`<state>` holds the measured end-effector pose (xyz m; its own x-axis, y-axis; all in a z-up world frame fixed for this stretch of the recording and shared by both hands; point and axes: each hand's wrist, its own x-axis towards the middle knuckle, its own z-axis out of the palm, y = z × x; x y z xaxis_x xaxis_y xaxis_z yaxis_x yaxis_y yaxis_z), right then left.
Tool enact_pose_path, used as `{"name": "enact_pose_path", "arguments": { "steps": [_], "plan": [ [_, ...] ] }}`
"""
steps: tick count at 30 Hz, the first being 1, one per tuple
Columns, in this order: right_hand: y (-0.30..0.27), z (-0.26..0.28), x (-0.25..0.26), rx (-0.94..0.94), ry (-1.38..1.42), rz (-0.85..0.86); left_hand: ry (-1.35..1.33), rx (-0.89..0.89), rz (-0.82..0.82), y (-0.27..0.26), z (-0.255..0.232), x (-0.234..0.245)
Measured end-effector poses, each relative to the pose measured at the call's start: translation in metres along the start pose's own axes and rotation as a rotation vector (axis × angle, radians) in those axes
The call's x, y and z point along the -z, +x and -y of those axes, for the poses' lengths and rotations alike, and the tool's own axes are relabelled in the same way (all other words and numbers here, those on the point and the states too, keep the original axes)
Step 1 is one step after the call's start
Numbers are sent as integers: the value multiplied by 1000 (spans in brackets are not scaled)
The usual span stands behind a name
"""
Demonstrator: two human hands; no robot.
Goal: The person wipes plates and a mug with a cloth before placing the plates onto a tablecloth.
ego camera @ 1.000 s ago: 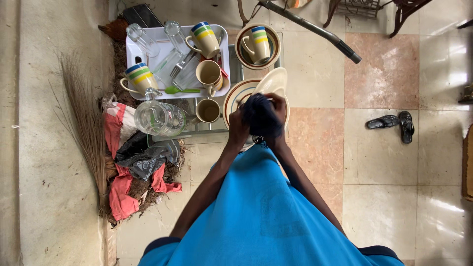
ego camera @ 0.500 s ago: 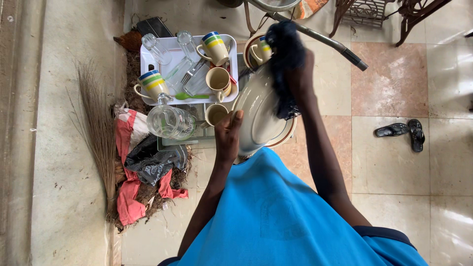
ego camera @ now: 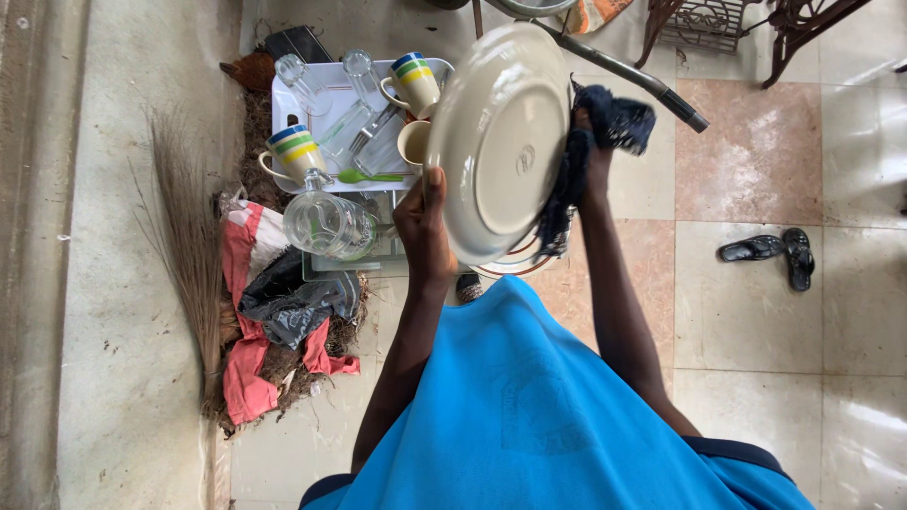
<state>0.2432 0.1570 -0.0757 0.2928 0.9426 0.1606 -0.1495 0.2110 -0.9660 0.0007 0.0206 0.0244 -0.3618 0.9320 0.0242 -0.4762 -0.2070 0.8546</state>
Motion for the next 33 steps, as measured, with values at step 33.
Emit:
{"name": "enact_pose_path", "arguments": {
  "steps": [33],
  "plan": [
    [-133, 126, -91, 447, -344, 502, -441, 187, -114, 8, 54, -16]
  ]
}}
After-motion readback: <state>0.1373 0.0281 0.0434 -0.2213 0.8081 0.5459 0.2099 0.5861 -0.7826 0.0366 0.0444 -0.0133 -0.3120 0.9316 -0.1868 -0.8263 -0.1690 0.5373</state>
